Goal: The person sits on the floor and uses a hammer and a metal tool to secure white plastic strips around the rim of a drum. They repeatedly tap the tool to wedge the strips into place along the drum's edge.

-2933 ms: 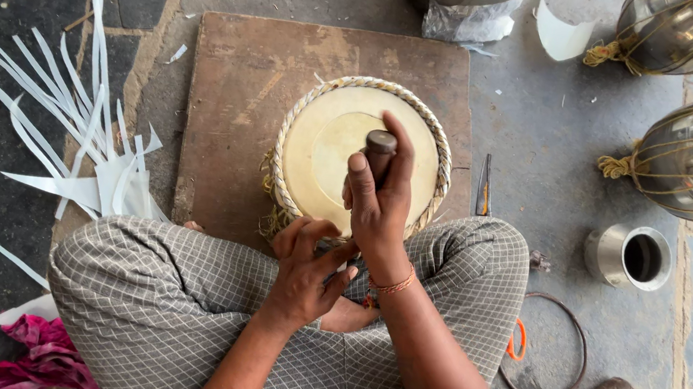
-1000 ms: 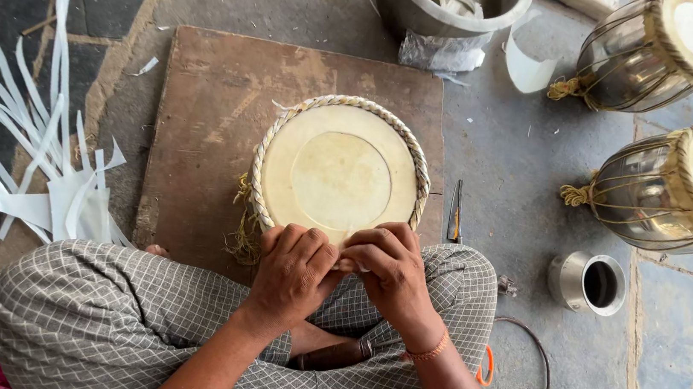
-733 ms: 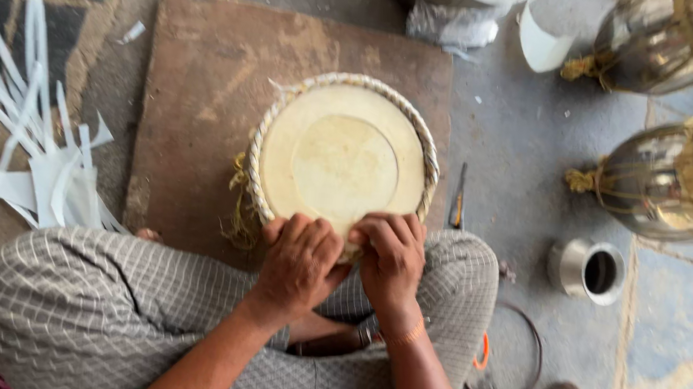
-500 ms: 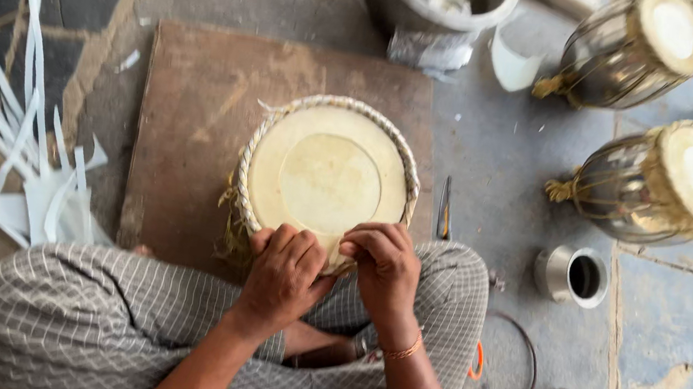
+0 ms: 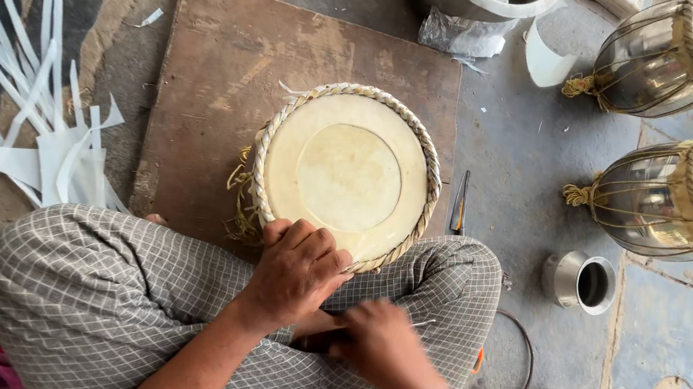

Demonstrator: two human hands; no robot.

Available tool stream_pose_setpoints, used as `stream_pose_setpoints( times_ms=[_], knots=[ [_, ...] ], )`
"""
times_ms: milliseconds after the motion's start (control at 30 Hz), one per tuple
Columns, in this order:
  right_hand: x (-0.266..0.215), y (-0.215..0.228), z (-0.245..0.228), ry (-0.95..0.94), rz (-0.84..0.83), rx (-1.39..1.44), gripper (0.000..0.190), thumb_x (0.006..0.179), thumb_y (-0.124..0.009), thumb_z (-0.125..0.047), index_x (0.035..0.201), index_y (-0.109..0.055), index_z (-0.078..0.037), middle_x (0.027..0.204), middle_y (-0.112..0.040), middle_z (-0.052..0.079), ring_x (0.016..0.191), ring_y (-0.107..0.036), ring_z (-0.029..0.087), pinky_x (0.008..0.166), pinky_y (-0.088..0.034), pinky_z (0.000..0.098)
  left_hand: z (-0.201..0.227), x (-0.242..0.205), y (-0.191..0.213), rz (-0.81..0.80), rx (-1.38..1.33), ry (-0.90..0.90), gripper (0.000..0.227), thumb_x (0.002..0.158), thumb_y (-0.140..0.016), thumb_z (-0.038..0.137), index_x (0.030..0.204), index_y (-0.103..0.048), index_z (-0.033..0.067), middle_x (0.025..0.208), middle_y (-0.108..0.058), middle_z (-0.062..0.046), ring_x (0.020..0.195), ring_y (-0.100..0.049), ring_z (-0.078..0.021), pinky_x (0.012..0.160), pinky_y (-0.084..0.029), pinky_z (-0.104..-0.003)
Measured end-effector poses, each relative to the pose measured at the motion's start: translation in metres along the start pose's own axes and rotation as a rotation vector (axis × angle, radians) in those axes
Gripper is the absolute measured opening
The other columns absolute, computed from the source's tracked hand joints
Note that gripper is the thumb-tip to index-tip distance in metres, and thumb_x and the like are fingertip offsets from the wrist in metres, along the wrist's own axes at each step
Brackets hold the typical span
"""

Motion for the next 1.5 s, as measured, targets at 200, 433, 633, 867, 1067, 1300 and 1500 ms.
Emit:
stream_pose_setpoints(
  times_ms=[200, 433, 633, 867, 1067, 1300, 1500],
  knots=[
    [-0.001, 0.024, 0.000, -0.048, -0.137, 0.356, 0.033, 0.075, -0.085, -0.021, 0.103, -0.068, -0.011, 0.093, -0.069, 0.007, 0.091, -0.067, 0.024, 0.080, -0.055, 0.0393, -0.001, 0.002, 0.007, -0.072, -0.064, 0.004, 0.042, 0.080, -0.086, 0.026, 0.114, -0.062, 0.0193, 0.097, -0.058, 0.003, 0.097, -0.054, -0.0179, 0.093, -0.032, -0.041],
    [-0.020, 0.165, 0.015, 0.171, 0.781, 1.258, 0.066, 0.087, -0.068, 0.008, 0.145, -0.047, -0.015, 0.094, -0.067, 0.015, 0.071, -0.067, 0.020, 0.056, -0.059, 0.0312, -0.004, 0.006, 0.008, -0.090, -0.002, 0.026, 0.025, 0.087, -0.080, 0.026, 0.110, -0.069, 0.0248, 0.096, -0.057, 0.007, 0.097, -0.053, -0.0137, 0.094, -0.033, -0.038],
    [0.003, 0.173, 0.032, 0.207, 1.277, 1.249, 0.039, 0.112, -0.066, -0.012, 0.143, -0.042, -0.012, 0.085, -0.055, 0.010, 0.057, -0.052, 0.017, 0.049, -0.044, 0.0333, -0.007, 0.002, 0.000, -0.116, -0.051, 0.056, 0.030, 0.088, -0.077, 0.029, 0.116, -0.071, 0.0200, 0.098, -0.060, 0.006, 0.096, -0.053, -0.0147, 0.092, -0.032, -0.038],
    [0.024, 0.160, 0.027, 0.182, 1.259, 1.203, 0.036, 0.117, -0.064, -0.013, 0.144, -0.041, -0.013, 0.092, -0.057, 0.010, 0.060, -0.053, 0.015, 0.049, -0.048, 0.0304, -0.009, 0.000, -0.002, -0.133, -0.079, 0.063, 0.053, 0.073, -0.088, 0.043, 0.116, -0.070, 0.0171, 0.095, -0.062, 0.004, 0.093, -0.054, -0.0166, 0.091, -0.032, -0.039],
    [0.024, 0.166, 0.015, 0.134, 1.358, 0.958, 0.038, 0.113, -0.065, -0.006, 0.141, -0.039, -0.010, 0.095, -0.059, 0.011, 0.061, -0.055, 0.015, 0.053, -0.048, 0.0275, -0.008, 0.002, 0.000, -0.129, -0.083, 0.065, 0.064, 0.067, -0.089, 0.050, 0.118, -0.069, 0.0175, 0.097, -0.062, 0.003, 0.094, -0.054, -0.0174, 0.092, -0.032, -0.041],
    [0.036, 0.166, -0.005, -0.082, 1.160, 0.483, 0.046, 0.111, -0.064, -0.004, 0.143, -0.032, -0.008, 0.099, -0.058, 0.009, 0.064, -0.057, 0.011, 0.061, -0.052, 0.0224, -0.008, -0.003, 0.004, -0.068, -0.014, 0.047, 0.042, 0.081, -0.083, 0.037, 0.117, -0.070, 0.0194, 0.097, -0.060, 0.006, 0.096, -0.056, -0.0146, 0.094, -0.034, -0.038],
    [0.039, 0.212, 0.006, -0.026, 0.751, 0.460, 0.049, 0.094, -0.074, -0.014, 0.123, -0.037, -0.003, 0.107, -0.059, 0.010, 0.087, -0.068, 0.011, 0.075, -0.060, 0.0277, -0.011, 0.007, 0.011, -0.064, -0.093, 0.067, 0.039, 0.082, -0.082, 0.031, 0.116, -0.067, 0.0182, 0.096, -0.060, 0.005, 0.095, -0.055, -0.0163, 0.093, -0.034, -0.037]
  ],
)
Point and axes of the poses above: each hand's wrist, its own x-axis towards the middle knuckle, its own y-axis out of the back of the hand, z = x × y, the point moved 9 cm from there along x, towards the middle knuckle
